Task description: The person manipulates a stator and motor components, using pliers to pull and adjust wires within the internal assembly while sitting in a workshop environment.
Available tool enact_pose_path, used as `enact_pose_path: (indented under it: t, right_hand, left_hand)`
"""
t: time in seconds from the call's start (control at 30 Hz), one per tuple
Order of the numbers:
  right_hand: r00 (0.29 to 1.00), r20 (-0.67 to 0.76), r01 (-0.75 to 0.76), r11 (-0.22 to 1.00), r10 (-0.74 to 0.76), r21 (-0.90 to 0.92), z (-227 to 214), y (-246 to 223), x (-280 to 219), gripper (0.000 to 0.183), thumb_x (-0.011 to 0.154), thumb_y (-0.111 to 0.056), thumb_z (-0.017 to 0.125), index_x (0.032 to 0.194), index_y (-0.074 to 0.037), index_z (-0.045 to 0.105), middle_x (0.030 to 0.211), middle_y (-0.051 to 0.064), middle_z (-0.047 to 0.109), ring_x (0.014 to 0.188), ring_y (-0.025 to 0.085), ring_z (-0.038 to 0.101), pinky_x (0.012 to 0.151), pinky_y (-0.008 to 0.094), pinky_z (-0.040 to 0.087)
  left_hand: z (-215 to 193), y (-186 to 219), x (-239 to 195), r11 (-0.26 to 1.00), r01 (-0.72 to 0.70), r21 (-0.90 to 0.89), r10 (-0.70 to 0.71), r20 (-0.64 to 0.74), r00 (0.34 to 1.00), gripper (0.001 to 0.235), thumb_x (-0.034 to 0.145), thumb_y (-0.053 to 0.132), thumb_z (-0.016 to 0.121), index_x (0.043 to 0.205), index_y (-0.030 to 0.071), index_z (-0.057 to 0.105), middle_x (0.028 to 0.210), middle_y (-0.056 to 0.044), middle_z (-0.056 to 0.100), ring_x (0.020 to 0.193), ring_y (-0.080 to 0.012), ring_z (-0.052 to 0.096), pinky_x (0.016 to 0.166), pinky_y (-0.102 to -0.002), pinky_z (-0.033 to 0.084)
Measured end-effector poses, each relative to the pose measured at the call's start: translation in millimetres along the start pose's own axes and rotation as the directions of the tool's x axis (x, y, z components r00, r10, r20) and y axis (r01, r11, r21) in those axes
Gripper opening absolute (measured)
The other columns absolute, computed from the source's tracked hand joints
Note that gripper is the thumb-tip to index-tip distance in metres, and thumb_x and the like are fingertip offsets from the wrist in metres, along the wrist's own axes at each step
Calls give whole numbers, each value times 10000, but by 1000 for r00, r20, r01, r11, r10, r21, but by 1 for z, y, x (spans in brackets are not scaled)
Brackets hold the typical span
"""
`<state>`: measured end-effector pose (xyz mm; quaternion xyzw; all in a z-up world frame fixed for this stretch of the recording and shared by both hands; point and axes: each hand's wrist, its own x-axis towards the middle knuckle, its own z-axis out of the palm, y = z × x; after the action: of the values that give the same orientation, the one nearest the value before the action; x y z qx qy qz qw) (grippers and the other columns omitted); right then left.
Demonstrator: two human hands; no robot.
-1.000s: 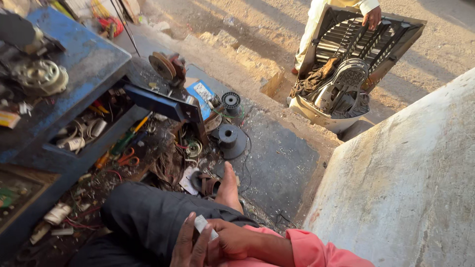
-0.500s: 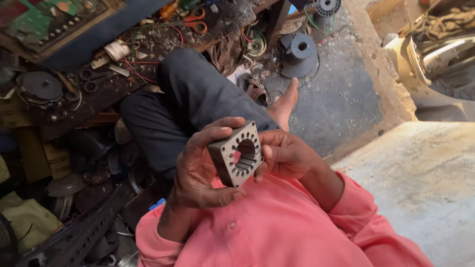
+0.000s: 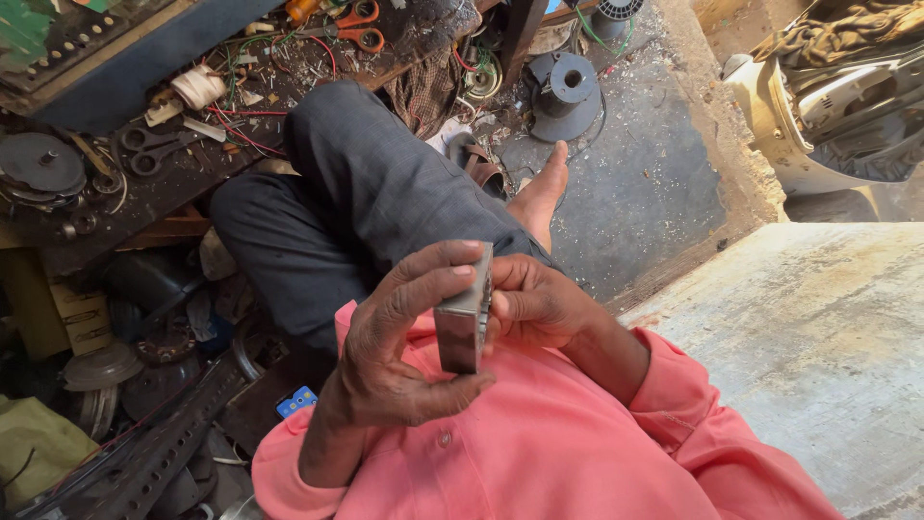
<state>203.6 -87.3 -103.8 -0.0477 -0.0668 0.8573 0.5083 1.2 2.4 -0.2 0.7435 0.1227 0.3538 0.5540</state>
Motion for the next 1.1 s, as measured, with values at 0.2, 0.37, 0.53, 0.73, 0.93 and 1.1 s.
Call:
enact_pose_path:
  t: [0.2, 0.37, 0.53, 0.73, 0.93, 1.1]
  right_hand:
    - [1000, -19, -10, 997, 9, -80, 6, 1, 2, 341, 1028, -142, 707, 1289, 60, 619, 1152, 145, 726, 1018, 239, 736, 924, 389, 607]
    - [1000, -22, -9, 999, 8, -38, 3, 2, 4, 356, 1042, -143, 687, 1322, 66, 617, 1194, 153, 718, 1089, 231, 716, 990, 377, 576]
    - [998, 48, -49, 998, 51, -42, 5, 1, 9, 321, 1077, -121, 669, 1333, 61, 608, 1223, 166, 697, 1133, 246, 709, 1020, 379, 566]
    - [974, -199, 82, 988, -106, -129, 15, 4, 9, 363, 985, -139, 664, 1313, 10, 619, 1193, 177, 689, 1085, 287, 719, 949, 428, 599]
    - [914, -250, 218, 905, -321, -366, 3, 10, 8, 305, 1016, -6, 726, 1268, 103, 594, 1106, 191, 683, 973, 266, 704, 841, 377, 598]
    - [810, -503, 154, 936, -302, -316, 3, 10, 4, 418, 956, -102, 662, 1342, 41, 588, 1178, 158, 713, 928, 235, 721, 724, 373, 627]
  left_hand:
    - [2, 1, 2, 999, -33, 34, 35, -58, 998, 860, 727, 190, 967, 1457, 70, 529, 1490, -179, 570, 1319, -274, 626, 1112, -367, 551]
    - [1, 1, 2, 997, -29, 71, 33, -65, 997, 837, 723, 199, 966, 1431, 65, 541, 1472, -182, 579, 1308, -278, 635, 1098, -372, 564]
    - [-1, 0, 3, 996, -69, 52, 70, -3, 998, 819, 694, 199, 971, 1387, 53, 558, 1436, -187, 568, 1326, -316, 623, 1089, -401, 549]
    - [2, 2, 13, 931, -92, 352, 99, -2, 995, 777, 689, 120, 934, 1372, 67, 567, 1418, -148, 589, 1312, -345, 633, 1103, -435, 532]
    - [8, -13, 9, 909, -51, 413, 61, -11, 998, 759, 697, 212, 936, 1336, 42, 563, 1405, -218, 548, 1264, -418, 604, 1070, -475, 524]
    - [2, -29, -7, 933, 99, 347, -25, -212, 977, 345, 920, 0, 779, 1224, 69, 634, 1198, -135, 693, 1040, -298, 747, 893, -365, 622]
